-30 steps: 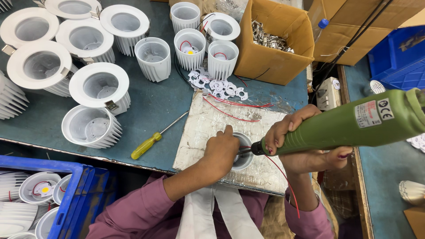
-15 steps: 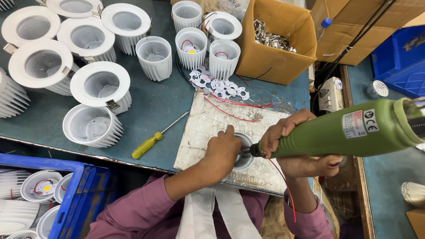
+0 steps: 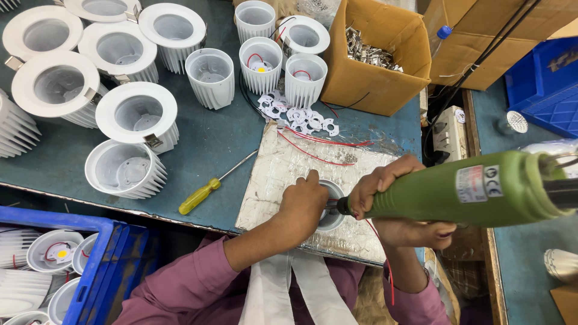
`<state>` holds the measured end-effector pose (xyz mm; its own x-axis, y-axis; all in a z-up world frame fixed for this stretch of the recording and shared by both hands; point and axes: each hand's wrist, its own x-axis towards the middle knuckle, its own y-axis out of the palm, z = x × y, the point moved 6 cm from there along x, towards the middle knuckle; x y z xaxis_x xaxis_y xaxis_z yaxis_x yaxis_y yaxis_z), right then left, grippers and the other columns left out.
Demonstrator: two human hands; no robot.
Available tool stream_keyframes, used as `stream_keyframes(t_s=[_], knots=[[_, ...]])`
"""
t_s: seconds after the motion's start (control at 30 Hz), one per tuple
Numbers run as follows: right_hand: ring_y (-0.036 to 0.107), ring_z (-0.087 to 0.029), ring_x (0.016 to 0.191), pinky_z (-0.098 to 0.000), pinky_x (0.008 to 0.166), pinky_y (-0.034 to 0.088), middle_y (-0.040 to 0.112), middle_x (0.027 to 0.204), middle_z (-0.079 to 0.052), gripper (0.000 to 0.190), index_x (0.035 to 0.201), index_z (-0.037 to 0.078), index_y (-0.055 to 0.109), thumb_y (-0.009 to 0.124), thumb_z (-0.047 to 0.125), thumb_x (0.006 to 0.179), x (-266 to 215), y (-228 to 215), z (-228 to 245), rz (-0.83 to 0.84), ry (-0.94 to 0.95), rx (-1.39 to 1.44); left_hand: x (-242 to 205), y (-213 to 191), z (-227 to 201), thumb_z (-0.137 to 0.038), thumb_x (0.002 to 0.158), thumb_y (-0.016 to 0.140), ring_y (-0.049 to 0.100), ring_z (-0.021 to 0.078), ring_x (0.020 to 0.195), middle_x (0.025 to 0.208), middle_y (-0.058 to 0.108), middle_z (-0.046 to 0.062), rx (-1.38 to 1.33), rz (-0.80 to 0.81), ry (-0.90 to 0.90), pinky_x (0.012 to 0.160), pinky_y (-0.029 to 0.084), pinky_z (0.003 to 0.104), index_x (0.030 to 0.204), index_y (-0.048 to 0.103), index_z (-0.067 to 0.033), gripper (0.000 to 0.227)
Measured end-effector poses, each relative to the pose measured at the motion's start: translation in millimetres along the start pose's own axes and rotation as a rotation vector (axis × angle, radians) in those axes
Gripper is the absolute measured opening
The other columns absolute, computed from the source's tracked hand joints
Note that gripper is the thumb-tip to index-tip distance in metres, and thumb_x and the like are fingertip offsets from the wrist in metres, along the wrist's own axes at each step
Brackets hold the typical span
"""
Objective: The person assembles LED light fixtures by inserting LED modules into white heat-sink housings, connecting red and black wires, and using a green heat gun to secure components. The person handles multiple housings and wires, placing finished units aside.
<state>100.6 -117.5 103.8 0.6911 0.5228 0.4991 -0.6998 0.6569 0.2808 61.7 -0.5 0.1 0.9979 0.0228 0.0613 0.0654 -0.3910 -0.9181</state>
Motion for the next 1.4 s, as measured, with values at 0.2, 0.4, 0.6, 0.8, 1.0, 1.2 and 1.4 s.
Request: stream_keyframes(t_s=[0.2,0.4,0.6,0.8,1.0,1.2,1.4], knots=[[0.052,-0.022,0.046,-0.0344,0.042,0.048,0.05,0.062,-0.012,0.102,0.096,0.002,0.044,0.063,0.096,0.063,3,11,2,0.038,0.017,-0.031,-1,0,0,-0.004,0.072,0.078,0.066,0.0346,0.094,0.112,0.057,0.019,-0.021,0.015,0.006,0.07,0.059,0.041,0.088,0.076,-0.0051,0.016],[0.051,-0.022,0.047,-0.0349,0.045,0.048,0.05,0.063,-0.013,0.096,0.097,0.002,0.043,0.062,0.093,0.07,9,10,6,0.027,0.015,0.007,1,1,1,-0.005,0.074,0.077,0.067,0.0343,0.095,0.112,0.057,0.018,-0.006,0.015,-0.003,0.071,0.059,0.041,0.089,0.076,-0.0058,0.015],[0.051,-0.023,0.047,-0.0352,0.046,0.048,0.05,0.063,-0.014,0.095,0.098,0.003,0.043,0.061,0.092,0.071,8,6,9,0.018,0.019,0.008,1,3,2,-0.003,0.071,0.077,0.067,0.0344,0.095,0.111,0.058,0.018,-0.004,0.012,-0.001,0.072,0.059,0.042,0.087,0.076,-0.0043,0.015],[0.05,-0.02,0.043,-0.0321,0.042,0.047,0.05,0.06,-0.012,0.097,0.097,0.003,0.044,0.06,0.094,0.071,8,13,5,0.026,-0.033,-0.039,1,4,2,-0.003,0.072,0.077,0.066,0.0348,0.094,0.112,0.057,0.019,-0.006,0.001,0.003,0.07,0.059,0.041,0.086,0.076,-0.0043,0.014],[0.049,-0.02,0.044,-0.0327,0.041,0.047,0.05,0.062,-0.012,0.095,0.094,0.003,0.044,0.061,0.093,0.07,11,19,10,0.016,-0.02,-0.05,0,2,1,-0.004,0.071,0.078,0.067,0.0347,0.092,0.11,0.057,0.019,-0.016,-0.03,0.017,0.07,0.059,0.042,0.086,0.076,-0.0049,0.016],[0.048,-0.018,0.044,-0.0317,0.042,0.047,0.049,0.063,-0.011,0.096,0.096,0.004,0.043,0.059,0.095,0.071,10,22,8,0.027,-0.043,-0.093,1,6,3,-0.004,0.072,0.078,0.067,0.0347,0.091,0.108,0.058,0.019,-0.019,-0.057,0.023,0.069,0.058,0.041,0.085,0.076,-0.0049,0.014],[0.051,-0.02,0.048,-0.0323,0.045,0.047,0.049,0.064,-0.011,0.096,0.097,0.004,0.043,0.06,0.094,0.07,11,24,8,0.026,-0.012,-0.09,2,7,3,-0.005,0.072,0.078,0.068,0.0345,0.091,0.107,0.058,0.019,0.0,-0.056,0.026,0.068,0.059,0.04,0.085,0.076,-0.0032,0.013]])
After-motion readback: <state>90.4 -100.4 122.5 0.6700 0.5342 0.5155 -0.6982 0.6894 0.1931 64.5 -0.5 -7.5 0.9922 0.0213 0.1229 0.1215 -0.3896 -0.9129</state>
